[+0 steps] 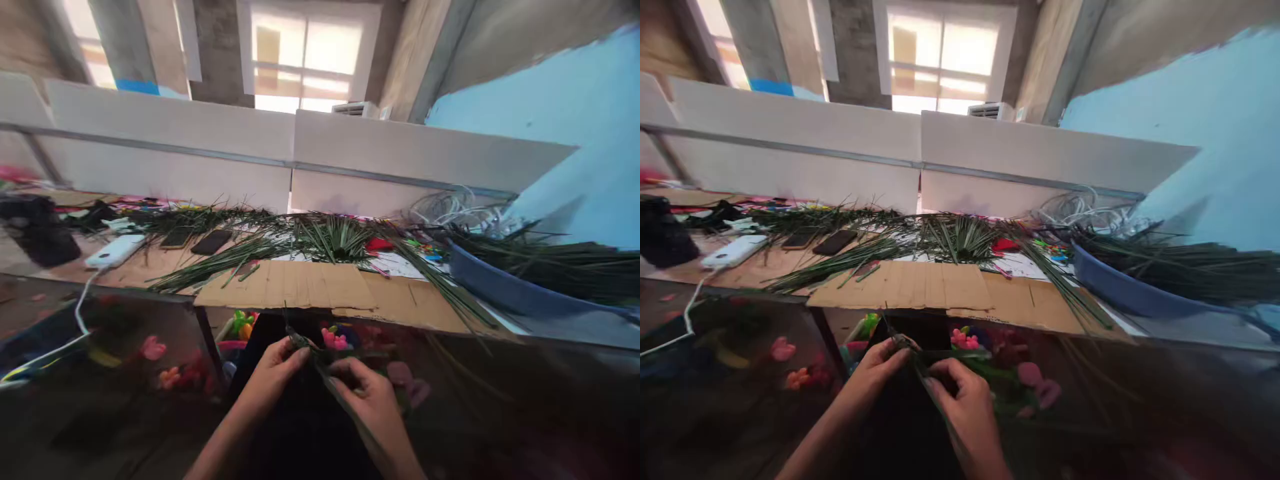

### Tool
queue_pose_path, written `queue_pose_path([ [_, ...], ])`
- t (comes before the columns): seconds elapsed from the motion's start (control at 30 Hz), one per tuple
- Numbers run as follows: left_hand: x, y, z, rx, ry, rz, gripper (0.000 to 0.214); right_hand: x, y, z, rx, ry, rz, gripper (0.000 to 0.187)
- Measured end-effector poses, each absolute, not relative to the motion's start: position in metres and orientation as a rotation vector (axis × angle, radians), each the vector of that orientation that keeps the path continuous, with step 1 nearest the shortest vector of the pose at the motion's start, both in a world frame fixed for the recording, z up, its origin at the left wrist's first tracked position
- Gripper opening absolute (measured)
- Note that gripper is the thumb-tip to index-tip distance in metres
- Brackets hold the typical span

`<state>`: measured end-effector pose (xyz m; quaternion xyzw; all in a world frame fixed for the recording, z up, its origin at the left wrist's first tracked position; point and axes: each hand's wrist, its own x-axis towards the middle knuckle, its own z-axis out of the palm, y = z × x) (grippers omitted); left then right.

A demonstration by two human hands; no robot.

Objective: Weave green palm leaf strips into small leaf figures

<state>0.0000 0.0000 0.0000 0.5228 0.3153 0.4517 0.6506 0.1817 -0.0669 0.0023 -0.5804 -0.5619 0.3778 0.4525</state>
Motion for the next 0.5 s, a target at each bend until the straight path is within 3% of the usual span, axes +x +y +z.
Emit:
queue_pose_path([
  [0.27,0.001,0.0,-0.011,1.128,0.682,1.094,0.032,0.18,-0.069,-0.001,-1.465,-1.48,0.729,0.028],
  [0.5,0.001,0.004,-0.02,1.095,0.699,1.14,0.034,0.182,-0.069,-0.008,-1.467,-1.521,0.667,0.025],
])
